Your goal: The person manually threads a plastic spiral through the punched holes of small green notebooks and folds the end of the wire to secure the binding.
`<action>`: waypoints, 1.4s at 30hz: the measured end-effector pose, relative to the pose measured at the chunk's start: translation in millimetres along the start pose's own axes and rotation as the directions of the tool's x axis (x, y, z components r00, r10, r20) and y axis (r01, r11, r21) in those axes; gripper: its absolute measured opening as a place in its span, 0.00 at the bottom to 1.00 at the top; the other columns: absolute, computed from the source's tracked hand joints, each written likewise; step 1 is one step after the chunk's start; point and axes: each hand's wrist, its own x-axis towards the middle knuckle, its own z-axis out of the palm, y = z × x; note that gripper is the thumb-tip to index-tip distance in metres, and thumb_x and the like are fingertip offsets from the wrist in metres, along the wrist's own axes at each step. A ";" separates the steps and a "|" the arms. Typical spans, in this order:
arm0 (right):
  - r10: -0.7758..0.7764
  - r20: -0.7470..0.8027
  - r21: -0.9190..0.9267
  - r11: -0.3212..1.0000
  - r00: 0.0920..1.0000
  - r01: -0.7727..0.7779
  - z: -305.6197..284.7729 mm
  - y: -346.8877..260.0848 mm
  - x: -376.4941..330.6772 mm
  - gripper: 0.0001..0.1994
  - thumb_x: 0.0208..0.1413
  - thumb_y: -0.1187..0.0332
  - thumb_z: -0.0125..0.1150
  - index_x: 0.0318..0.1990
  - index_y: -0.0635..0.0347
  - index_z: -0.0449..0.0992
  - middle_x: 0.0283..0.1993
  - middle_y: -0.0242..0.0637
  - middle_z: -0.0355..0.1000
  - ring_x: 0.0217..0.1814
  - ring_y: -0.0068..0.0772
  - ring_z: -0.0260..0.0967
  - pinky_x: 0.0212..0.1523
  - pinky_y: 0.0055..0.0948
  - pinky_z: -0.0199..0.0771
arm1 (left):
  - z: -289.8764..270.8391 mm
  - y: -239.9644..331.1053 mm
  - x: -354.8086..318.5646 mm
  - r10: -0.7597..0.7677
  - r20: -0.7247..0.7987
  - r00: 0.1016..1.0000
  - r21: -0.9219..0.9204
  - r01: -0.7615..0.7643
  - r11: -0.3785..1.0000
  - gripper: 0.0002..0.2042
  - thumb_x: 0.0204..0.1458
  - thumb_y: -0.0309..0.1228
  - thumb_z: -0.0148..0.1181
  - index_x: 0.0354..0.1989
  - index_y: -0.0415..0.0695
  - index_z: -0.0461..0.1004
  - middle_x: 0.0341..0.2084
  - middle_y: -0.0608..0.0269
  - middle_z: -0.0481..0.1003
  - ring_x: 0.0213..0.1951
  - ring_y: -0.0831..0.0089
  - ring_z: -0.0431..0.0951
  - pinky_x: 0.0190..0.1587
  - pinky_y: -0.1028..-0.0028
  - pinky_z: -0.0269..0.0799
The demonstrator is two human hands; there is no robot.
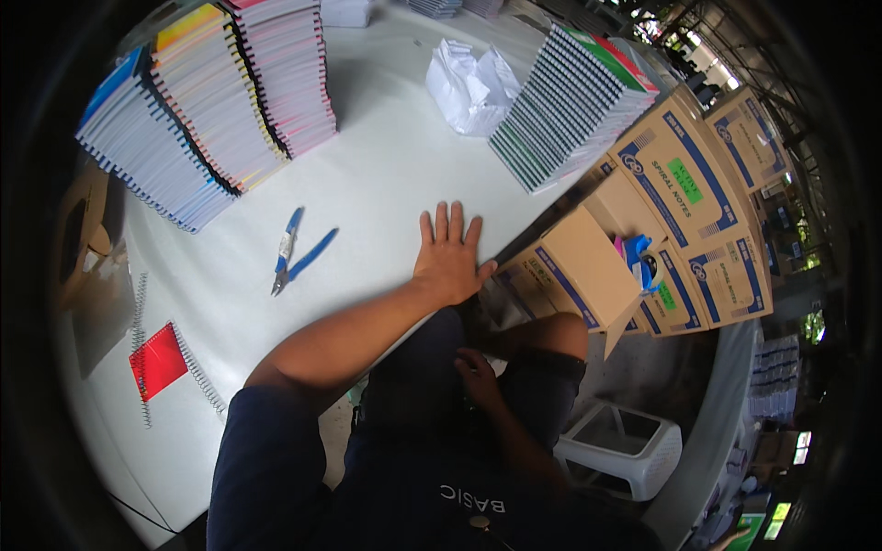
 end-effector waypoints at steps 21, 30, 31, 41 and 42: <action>-0.061 -0.119 0.021 0.998 0.991 0.064 27.2 -2.5 27.6 0.15 0.53 0.60 0.60 0.40 0.64 0.70 0.37 0.42 0.69 0.38 0.34 0.66 0.41 0.32 0.66 | 3.8 6.9 6.9 0.015 -0.031 0.999 0.048 -0.013 0.999 0.36 0.55 0.56 0.41 0.66 0.43 0.48 0.65 0.40 0.43 0.67 0.45 0.37 0.65 0.48 0.30; 0.021 -0.020 0.262 0.965 1.000 -0.015 42.9 129.7 107.6 0.16 0.56 0.58 0.57 0.43 0.61 0.71 0.35 0.33 0.67 0.35 0.26 0.61 0.42 0.28 0.64 | 0.0 7.1 5.9 0.004 -0.027 1.000 0.064 -0.003 0.998 0.38 0.54 0.54 0.46 0.67 0.45 0.45 0.66 0.40 0.40 0.67 0.44 0.35 0.65 0.47 0.30; 0.071 0.053 0.212 0.974 0.996 -0.081 45.7 140.7 113.2 0.16 0.55 0.58 0.57 0.45 0.60 0.69 0.37 0.34 0.67 0.37 0.26 0.62 0.43 0.29 0.64 | -1.5 7.1 5.8 0.003 -0.022 1.000 0.050 -0.002 0.999 0.37 0.54 0.54 0.46 0.67 0.45 0.45 0.66 0.40 0.40 0.67 0.44 0.35 0.65 0.47 0.30; -0.232 -0.072 0.319 0.916 0.970 0.243 8.2 50.8 130.3 0.14 0.57 0.53 0.48 0.28 0.52 0.61 0.25 0.30 0.55 0.29 0.36 0.52 0.33 0.38 0.55 | -7.6 7.3 5.9 0.013 -0.074 0.997 -0.061 -0.018 0.998 0.34 0.55 0.50 0.48 0.65 0.45 0.50 0.64 0.46 0.48 0.67 0.50 0.41 0.66 0.50 0.33; -0.280 -0.096 0.249 0.922 0.955 0.295 -5.0 20.3 130.6 0.15 0.57 0.52 0.48 0.30 0.52 0.60 0.27 0.31 0.54 0.30 0.36 0.51 0.34 0.38 0.53 | -8.7 6.0 4.4 -0.007 -0.083 0.997 -0.089 0.000 0.996 0.33 0.55 0.49 0.48 0.65 0.45 0.51 0.64 0.48 0.50 0.67 0.51 0.43 0.66 0.50 0.35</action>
